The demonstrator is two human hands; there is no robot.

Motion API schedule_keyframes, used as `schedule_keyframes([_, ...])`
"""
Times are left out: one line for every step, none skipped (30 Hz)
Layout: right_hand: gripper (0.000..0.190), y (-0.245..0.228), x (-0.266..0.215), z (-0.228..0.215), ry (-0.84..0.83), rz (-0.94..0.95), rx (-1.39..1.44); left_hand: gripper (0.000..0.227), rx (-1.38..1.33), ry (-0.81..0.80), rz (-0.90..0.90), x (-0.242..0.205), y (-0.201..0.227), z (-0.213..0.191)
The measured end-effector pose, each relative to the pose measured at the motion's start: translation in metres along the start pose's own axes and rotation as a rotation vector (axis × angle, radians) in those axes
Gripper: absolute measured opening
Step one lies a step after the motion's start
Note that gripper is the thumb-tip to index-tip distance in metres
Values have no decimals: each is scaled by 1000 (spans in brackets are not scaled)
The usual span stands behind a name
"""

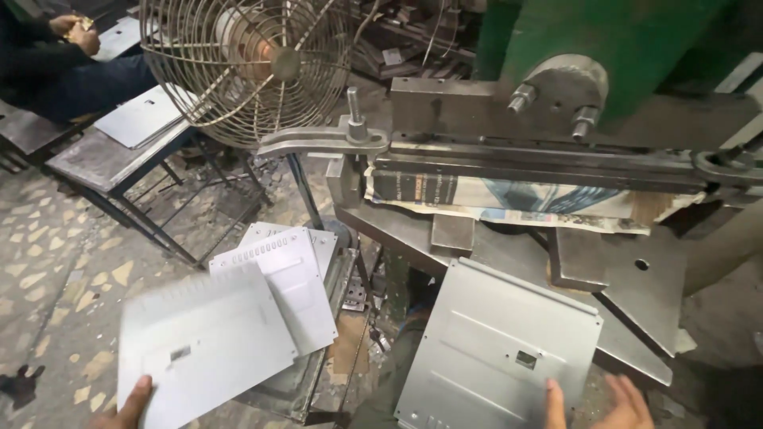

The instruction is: Stamping or shaping metal plates using a large industrial machine.

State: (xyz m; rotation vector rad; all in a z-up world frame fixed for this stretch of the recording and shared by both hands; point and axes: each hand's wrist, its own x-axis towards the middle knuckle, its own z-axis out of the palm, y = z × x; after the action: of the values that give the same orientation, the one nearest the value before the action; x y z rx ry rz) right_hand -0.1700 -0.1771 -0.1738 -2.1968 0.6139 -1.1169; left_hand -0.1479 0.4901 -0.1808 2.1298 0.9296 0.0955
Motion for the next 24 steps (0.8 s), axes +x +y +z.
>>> schedule_keyframes([58,-38,28,-3,39,-98,-50,81,-37,-29,-9,12,11,5])
schedule_keyframes([58,-38,30,1,46,-95,-52,80,-70,-59,-14,15,22,8])
schedule_keyframes([51,-38,32,5,-195,99,147,80,-102,-90,-20,17,33,15])
schedule_keyframes([44,-37,35,7,-434,290,344,79,-135,-128,-25,16,45,28])
schedule_keyframes([44,-63,48,0,-421,293,338,79,-134,-140,-16,-4,69,46])
schedule_keyframes([42,-89,61,-8,-655,418,578,73,-302,-158,80,-25,92,65])
schedule_keyframes([44,-114,75,-15,-886,544,820,67,-470,-175,175,-47,115,83])
schedule_keyframes([44,-129,90,-21,-870,546,814,67,-471,-190,181,-49,112,100])
schedule_keyframes([49,-144,104,-27,-945,600,855,65,-341,-139,490,-52,110,117])
schedule_keyframes([54,-159,119,-31,-1024,654,897,64,-206,-80,795,-54,107,132])
schedule_keyframes([54,-162,129,-35,-1012,654,893,64,-211,-90,801,-68,122,140])
schedule_keyframes([56,-166,141,-38,-1033,674,911,52,-160,-197,939,-81,140,148])
schedule_keyframes([59,-171,153,-41,-1054,693,930,40,-113,-311,1072,-94,158,155])
schedule_keyframes([59,-169,160,-44,-1041,692,928,40,-119,-320,1081,-121,196,154])
schedule_keyframes([60,-167,167,-47,-1041,726,913,42,-395,-521,648,-148,234,153])
schedule_keyframes([61,-166,174,-49,-1044,761,897,48,-647,-704,184,-176,271,151])
schedule_keyframes([61,-162,181,-48,-1033,761,894,48,-647,-714,188,-189,294,154])
schedule_keyframes([57,-158,186,-46,-982,785,828,49,-598,-816,333,-202,314,156])
schedule_keyframes([54,-154,191,-44,-932,809,762,50,-546,-915,478,-216,334,158])
schedule_keyframes([54,-147,201,-39,-930,814,759,50,-544,-920,475,-222,348,170])
schedule_keyframes([51,-140,212,-34,-853,806,692,48,-545,-926,478,-228,364,181])
schedule_keyframes([49,-133,223,-30,-773,797,627,46,-545,-934,485,-235,380,193])
schedule_keyframes([49,-124,235,-22,-768,801,626,46,-542,-940,485,-238,389,201])
schedule_keyframes([49,-114,247,-14,-725,766,564,48,-562,-945,446,-242,399,210])
